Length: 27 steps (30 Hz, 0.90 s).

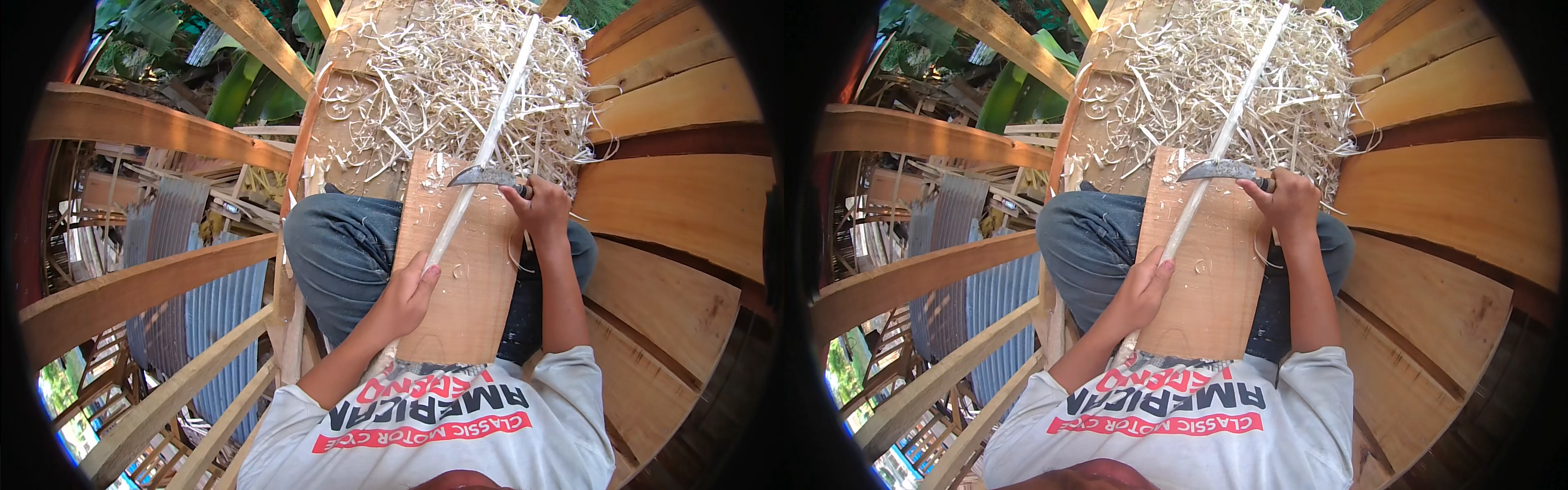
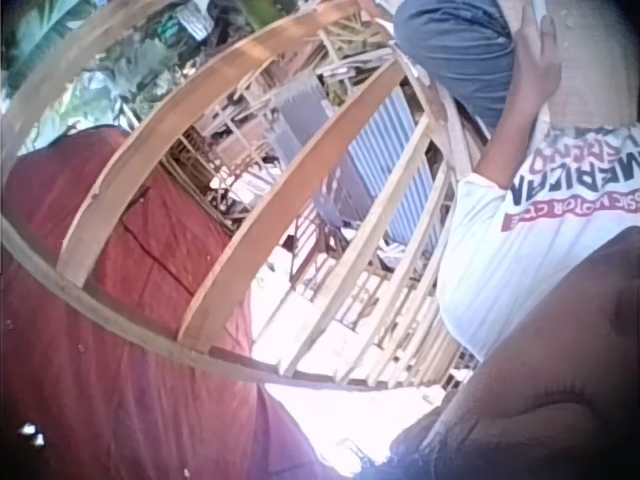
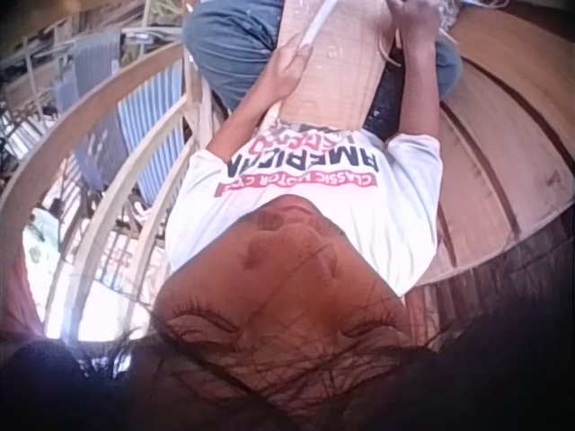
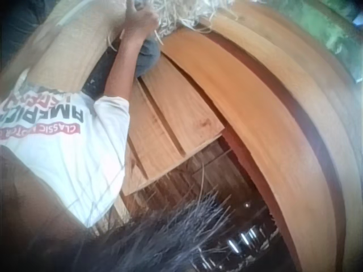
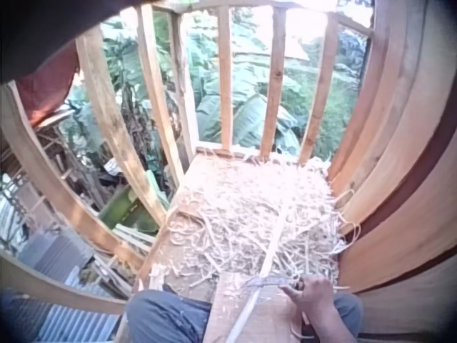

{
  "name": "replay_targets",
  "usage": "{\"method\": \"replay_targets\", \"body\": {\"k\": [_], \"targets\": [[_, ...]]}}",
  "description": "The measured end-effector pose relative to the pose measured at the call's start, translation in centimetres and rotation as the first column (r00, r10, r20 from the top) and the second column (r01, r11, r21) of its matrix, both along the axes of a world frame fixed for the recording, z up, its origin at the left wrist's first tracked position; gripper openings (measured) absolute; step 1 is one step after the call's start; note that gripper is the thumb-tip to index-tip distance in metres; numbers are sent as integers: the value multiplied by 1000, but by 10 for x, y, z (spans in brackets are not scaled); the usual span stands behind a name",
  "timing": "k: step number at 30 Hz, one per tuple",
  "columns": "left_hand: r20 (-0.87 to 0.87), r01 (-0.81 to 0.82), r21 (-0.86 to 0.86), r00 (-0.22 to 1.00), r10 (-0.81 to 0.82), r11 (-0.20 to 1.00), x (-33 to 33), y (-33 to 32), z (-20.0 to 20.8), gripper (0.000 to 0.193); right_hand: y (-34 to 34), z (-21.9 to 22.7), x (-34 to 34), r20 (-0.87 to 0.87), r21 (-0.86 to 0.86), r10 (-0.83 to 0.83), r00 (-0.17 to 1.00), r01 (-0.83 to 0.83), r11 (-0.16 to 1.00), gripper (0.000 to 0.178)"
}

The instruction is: The person sits cross-legged on a wooden platform and uses a curved knife to shave a long, thin wooden stick. They repeatedly draw the knife along the stick to remove thin strips of wood, which accumulate on the platform.

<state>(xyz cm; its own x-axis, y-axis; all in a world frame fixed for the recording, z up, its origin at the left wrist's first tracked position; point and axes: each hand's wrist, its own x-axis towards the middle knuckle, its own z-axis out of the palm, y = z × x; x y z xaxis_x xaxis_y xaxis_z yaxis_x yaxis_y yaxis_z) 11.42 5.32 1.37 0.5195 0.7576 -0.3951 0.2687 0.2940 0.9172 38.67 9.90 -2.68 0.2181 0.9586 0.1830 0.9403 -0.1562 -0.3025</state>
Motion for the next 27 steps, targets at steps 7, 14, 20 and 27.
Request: {"method": "replay_targets", "body": {"k": [7,14,20,27], "targets": [[154,-13,-176,987,41,984,-4,-2,-2,28,22,-3,14,-106,-2,-236,966,237,971,70],[323,46,-446,940,113,894,-14,5,-2,34,-25,21,-23,-256,-65,61,965,-80,995,50],[377,62,-505,913,155,861,-16,8,-2,30,-51,23,-54,-238,-152,145,960,-185,971,64],[301,10,-418,945,129,908,-15,5,-2,31,-33,33,-53,-151,-208,95,984,-125,970,65]]}}
